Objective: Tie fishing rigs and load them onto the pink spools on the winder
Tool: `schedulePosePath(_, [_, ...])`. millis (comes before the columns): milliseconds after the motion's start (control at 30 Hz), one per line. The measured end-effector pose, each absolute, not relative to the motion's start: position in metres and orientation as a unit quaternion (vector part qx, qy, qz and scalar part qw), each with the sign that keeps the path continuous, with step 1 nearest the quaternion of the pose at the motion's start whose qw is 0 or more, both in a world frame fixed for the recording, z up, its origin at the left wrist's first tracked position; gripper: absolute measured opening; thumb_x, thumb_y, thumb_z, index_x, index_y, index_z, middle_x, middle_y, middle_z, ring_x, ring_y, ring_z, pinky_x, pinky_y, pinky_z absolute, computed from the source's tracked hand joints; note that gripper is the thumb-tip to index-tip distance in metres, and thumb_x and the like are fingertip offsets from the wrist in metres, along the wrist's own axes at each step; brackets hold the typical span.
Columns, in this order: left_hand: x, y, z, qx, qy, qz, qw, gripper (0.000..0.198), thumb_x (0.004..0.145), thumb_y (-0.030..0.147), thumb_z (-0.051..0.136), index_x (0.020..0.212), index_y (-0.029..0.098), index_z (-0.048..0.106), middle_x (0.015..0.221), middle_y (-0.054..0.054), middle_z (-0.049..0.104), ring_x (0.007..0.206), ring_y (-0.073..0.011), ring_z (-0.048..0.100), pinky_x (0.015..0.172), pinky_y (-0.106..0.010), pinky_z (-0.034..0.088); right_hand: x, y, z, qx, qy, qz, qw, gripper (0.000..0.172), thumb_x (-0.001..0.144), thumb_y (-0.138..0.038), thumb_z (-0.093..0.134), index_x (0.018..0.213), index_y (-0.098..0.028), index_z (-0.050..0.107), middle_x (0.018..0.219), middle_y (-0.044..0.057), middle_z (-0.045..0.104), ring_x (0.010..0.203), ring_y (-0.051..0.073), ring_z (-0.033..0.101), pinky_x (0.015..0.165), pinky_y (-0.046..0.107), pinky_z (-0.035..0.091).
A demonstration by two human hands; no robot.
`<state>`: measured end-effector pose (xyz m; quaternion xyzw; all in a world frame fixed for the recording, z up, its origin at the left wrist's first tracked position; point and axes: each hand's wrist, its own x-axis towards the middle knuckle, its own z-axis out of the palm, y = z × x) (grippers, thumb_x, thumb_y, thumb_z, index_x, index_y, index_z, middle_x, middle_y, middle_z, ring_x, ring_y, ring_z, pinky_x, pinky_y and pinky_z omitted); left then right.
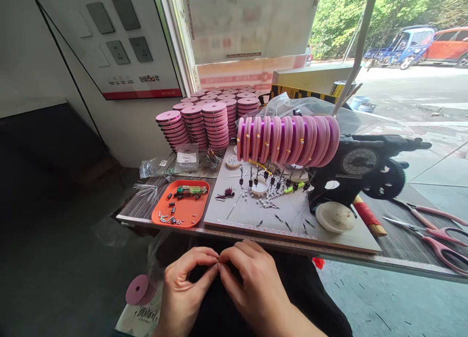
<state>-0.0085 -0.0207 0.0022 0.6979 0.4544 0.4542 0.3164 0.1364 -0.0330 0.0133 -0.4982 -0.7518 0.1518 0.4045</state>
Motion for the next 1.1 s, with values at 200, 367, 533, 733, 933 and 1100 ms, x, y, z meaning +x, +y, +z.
schedulePosePath(200, [-0.0076, -0.0214, 0.0048, 0.739, 0.440, 0.449, 0.243, 0.011, 0.073, 0.010, 0.058, 0.066, 0.017, 0.062, 0.070, -0.003, 0.065, 0.065, -0.0152, 0.062, 0.058, -0.024, 0.051, 0.1339, -0.0309, 0.0135, -0.490, -0.769, 0.103, 0.397, 0.014, 0.079, -0.013, 0.048, 0.068, -0.018, 0.056, 0.059, 0.000, 0.058, 0.054, 0.013, 0.052, 0.051, 0.022, 0.040])
schedulePosePath(367, [-0.0081, -0.0202, 0.0063, 0.733, 0.448, 0.450, 0.243, 0.011, 0.071, 0.009, 0.058, 0.067, 0.018, 0.062, 0.070, -0.003, 0.066, 0.066, -0.0156, 0.063, 0.059, -0.024, 0.051, 0.1335, -0.0321, 0.0122, -0.493, -0.767, 0.132, 0.390, 0.007, 0.079, -0.014, 0.050, 0.077, -0.018, 0.055, 0.065, 0.001, 0.059, 0.059, 0.013, 0.054, 0.054, 0.022, 0.042])
schedulePosePath(533, [-0.0077, -0.0201, 0.0078, 0.717, 0.474, 0.430, 0.276, 0.009, 0.072, 0.013, 0.061, 0.064, 0.017, 0.061, 0.071, -0.003, 0.065, 0.066, -0.0156, 0.063, 0.060, -0.024, 0.051, 0.1381, -0.0356, 0.0124, -0.503, -0.749, 0.175, 0.394, 0.010, 0.081, -0.017, 0.048, 0.091, -0.018, 0.051, 0.070, 0.001, 0.056, 0.061, 0.012, 0.054, 0.055, 0.022, 0.043])
schedulePosePath(733, [-0.0064, -0.0216, 0.0085, 0.720, 0.472, 0.419, 0.288, 0.011, 0.074, 0.014, 0.059, 0.064, 0.018, 0.060, 0.071, -0.004, 0.065, 0.067, -0.0159, 0.062, 0.061, -0.025, 0.051, 0.1356, -0.0337, 0.0088, -0.486, -0.757, 0.191, 0.393, 0.013, 0.086, -0.014, 0.041, 0.076, -0.019, 0.048, 0.067, 0.000, 0.056, 0.059, 0.011, 0.053, 0.054, 0.021, 0.040])
schedulePosePath(933, [-0.0069, -0.0217, 0.0085, 0.739, 0.461, 0.421, 0.255, 0.011, 0.074, 0.013, 0.060, 0.064, 0.018, 0.059, 0.069, -0.003, 0.065, 0.064, -0.0156, 0.062, 0.059, -0.025, 0.050, 0.1347, -0.0340, 0.0075, -0.494, -0.749, 0.210, 0.389, 0.010, 0.086, -0.016, 0.041, 0.080, -0.019, 0.049, 0.069, 0.000, 0.056, 0.059, 0.011, 0.053, 0.054, 0.021, 0.041])
schedulePosePath(1100, [-0.0080, -0.0209, 0.0094, 0.767, 0.446, 0.405, 0.223, 0.012, 0.074, 0.008, 0.058, 0.065, 0.017, 0.058, 0.069, -0.003, 0.064, 0.065, -0.0155, 0.061, 0.059, -0.025, 0.049, 0.1350, -0.0342, 0.0073, -0.491, -0.761, 0.213, 0.366, 0.015, 0.086, -0.014, 0.039, 0.074, -0.018, 0.047, 0.066, 0.000, 0.055, 0.057, 0.011, 0.051, 0.052, 0.021, 0.039])
